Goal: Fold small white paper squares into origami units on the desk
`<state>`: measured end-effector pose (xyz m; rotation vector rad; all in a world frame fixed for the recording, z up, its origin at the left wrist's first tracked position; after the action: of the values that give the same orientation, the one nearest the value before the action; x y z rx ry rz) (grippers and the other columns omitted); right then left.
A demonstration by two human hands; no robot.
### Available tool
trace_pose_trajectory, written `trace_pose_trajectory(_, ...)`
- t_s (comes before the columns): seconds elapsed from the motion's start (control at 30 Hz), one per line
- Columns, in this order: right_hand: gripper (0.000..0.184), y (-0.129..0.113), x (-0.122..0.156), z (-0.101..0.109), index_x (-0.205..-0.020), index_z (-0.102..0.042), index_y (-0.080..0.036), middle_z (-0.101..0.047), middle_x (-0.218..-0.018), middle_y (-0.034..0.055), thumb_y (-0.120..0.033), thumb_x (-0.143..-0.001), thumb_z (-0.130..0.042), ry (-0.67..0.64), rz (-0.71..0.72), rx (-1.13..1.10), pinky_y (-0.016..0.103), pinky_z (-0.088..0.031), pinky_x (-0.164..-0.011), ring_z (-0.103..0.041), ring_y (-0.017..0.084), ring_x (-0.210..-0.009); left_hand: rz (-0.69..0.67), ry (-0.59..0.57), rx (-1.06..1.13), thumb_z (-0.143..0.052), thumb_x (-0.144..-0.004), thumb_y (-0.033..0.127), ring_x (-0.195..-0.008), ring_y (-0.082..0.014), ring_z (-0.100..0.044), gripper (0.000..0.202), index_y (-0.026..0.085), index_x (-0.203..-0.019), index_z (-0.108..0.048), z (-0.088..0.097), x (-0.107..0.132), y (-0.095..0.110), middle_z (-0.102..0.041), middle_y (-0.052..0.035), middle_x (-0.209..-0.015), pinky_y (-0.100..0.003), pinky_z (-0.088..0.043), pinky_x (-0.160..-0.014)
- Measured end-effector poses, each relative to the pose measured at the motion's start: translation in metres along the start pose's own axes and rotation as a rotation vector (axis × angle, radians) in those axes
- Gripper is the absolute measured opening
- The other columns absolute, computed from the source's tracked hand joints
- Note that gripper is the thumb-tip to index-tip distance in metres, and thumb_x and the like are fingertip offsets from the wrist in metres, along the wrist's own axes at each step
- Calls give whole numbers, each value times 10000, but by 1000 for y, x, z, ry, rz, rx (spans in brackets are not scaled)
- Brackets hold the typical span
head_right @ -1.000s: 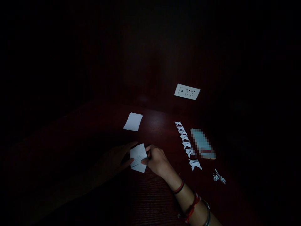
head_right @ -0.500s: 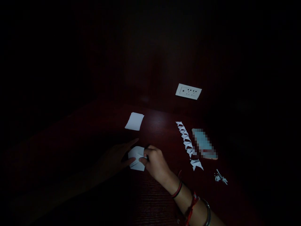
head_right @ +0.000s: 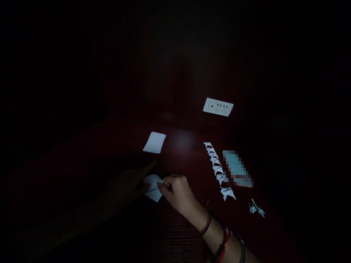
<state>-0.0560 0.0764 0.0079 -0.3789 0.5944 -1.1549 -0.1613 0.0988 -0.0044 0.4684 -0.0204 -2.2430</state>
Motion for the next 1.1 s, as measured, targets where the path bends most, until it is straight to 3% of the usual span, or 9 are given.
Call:
trace_pose_trajectory(0.17,249,-1,2,-4,-650,-606,-157,-546,-681,4,-241,-834,-461,-19,11,-11,195,-365,-601,-510,99,-649,23,-30,109,-421,-848,239,-840,-182,-566,507,252,-1320,-236,-3,-6,-2,-585,-34,-948,-299,-428,-731)
trace_pose_trajectory(0.4,184,-2,4,-8,-734,-642,-169,-558,-752,24,-231,-818,-491,-38,27,6,217,-384,-655,-506,120,-729,87,-95,416,-442,-833,360,-783,-142,-600,577,251,-1333,-176,-4,-1,-7,-621,9,-908,-248,-453,-685)
trace_pose_trajectory(0.6,232,-2,4,-9,-715,-629,-165,-543,-775,25,-210,-845,-443,-67,64,-7,216,-387,-690,-506,114,-746,5,-80,406,-467,-815,265,-882,-136,-584,534,280,-1299,-242,-4,7,2,-618,27,-982,-253,-442,-758)
trace_pose_trajectory(0.8,197,-2,5,-7,-702,-620,-163,-545,-752,13,-176,-827,-469,-87,86,-28,205,-390,-662,-510,106,-718,-43,-104,410,-462,-822,256,-904,-131,-580,570,300,-1316,-181,-10,9,3,-610,30,-1019,-255,-445,-763)
trace_pose_trajectory(1.1,174,-2,5,-6,-719,-633,-173,-563,-741,6,-173,-813,-487,-89,65,-81,195,-390,-636,-525,102,-701,-32,-135,405,-437,-828,260,-857,-148,-589,534,288,-1314,-215,-10,9,4,-618,13,-963,-266,-446,-744)
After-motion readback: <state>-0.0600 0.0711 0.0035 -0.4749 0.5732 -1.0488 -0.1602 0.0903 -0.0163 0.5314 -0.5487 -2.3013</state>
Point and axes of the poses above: each hand's wrist, its own x-axis away from the middle knuckle, its own z-axis out of the back of the hand, y = z × x, the point moved 9 cm from there along -x, towards the middle knuckle
